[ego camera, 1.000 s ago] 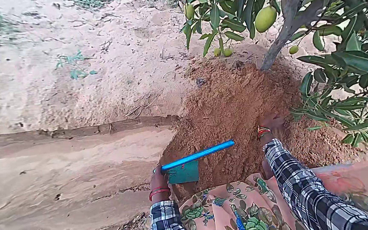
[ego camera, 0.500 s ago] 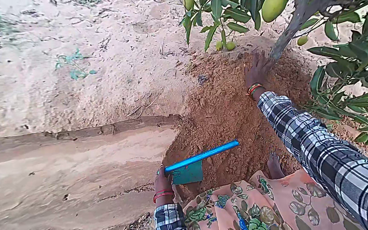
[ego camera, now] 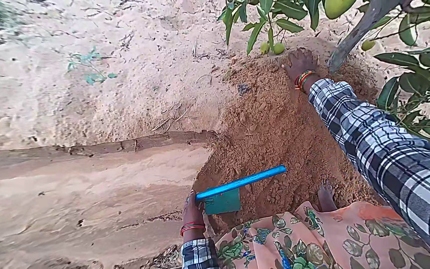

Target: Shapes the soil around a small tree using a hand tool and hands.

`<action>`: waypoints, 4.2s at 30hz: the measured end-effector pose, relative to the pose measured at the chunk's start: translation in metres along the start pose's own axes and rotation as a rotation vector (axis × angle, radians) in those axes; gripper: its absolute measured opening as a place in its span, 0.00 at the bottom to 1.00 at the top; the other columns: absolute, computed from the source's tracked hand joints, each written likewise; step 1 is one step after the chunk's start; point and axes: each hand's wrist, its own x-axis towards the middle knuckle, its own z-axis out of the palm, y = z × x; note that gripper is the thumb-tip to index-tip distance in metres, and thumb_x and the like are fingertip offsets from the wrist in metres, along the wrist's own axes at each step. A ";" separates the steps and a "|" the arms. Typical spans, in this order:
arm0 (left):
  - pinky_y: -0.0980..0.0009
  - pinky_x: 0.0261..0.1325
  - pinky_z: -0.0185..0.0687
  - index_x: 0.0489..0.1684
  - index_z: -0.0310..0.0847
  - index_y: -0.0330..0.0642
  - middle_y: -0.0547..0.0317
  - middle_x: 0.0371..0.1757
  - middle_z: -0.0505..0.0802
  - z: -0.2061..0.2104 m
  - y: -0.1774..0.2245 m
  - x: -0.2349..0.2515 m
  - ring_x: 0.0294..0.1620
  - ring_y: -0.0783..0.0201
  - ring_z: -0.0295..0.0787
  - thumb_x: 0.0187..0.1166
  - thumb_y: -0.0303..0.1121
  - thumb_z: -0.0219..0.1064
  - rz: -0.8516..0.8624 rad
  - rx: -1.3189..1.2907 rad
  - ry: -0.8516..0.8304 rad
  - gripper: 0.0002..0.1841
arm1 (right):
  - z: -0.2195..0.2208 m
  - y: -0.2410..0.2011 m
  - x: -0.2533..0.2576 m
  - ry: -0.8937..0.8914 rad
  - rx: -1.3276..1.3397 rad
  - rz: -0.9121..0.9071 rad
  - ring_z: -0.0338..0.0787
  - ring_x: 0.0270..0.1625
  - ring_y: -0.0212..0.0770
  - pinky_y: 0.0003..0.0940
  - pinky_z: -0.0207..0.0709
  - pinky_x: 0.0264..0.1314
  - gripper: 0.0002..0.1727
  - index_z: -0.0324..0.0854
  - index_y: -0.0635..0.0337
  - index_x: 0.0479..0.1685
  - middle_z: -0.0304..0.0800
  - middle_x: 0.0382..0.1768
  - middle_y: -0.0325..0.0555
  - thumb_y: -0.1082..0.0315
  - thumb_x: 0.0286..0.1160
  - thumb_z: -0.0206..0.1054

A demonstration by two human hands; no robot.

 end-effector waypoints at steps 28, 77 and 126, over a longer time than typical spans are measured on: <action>0.50 0.78 0.70 0.85 0.61 0.32 0.34 0.80 0.76 0.003 0.003 -0.004 0.78 0.47 0.74 0.95 0.43 0.50 -0.005 -0.018 -0.048 0.27 | 0.093 -0.095 -0.107 0.236 0.141 -0.159 0.44 0.96 0.70 0.67 0.55 0.89 0.48 0.52 0.53 0.96 0.42 0.97 0.58 0.36 0.81 0.59; 0.65 0.50 0.79 0.60 0.74 0.32 0.50 0.39 0.84 -0.016 0.020 -0.009 0.40 0.64 0.83 0.97 0.39 0.46 0.281 0.090 0.068 0.18 | 0.114 -0.116 -0.228 -0.140 -0.026 -0.968 0.54 0.94 0.68 0.85 0.41 0.84 0.31 0.75 0.48 0.84 0.63 0.90 0.57 0.54 0.81 0.66; 0.61 0.56 0.78 0.78 0.67 0.32 0.42 0.57 0.86 -0.008 0.013 -0.008 0.51 0.61 0.83 0.97 0.45 0.44 0.194 0.143 0.086 0.26 | 0.156 -0.035 -0.266 -0.336 -0.064 -1.061 0.55 0.94 0.64 0.83 0.42 0.86 0.30 0.75 0.43 0.85 0.64 0.91 0.51 0.72 0.82 0.63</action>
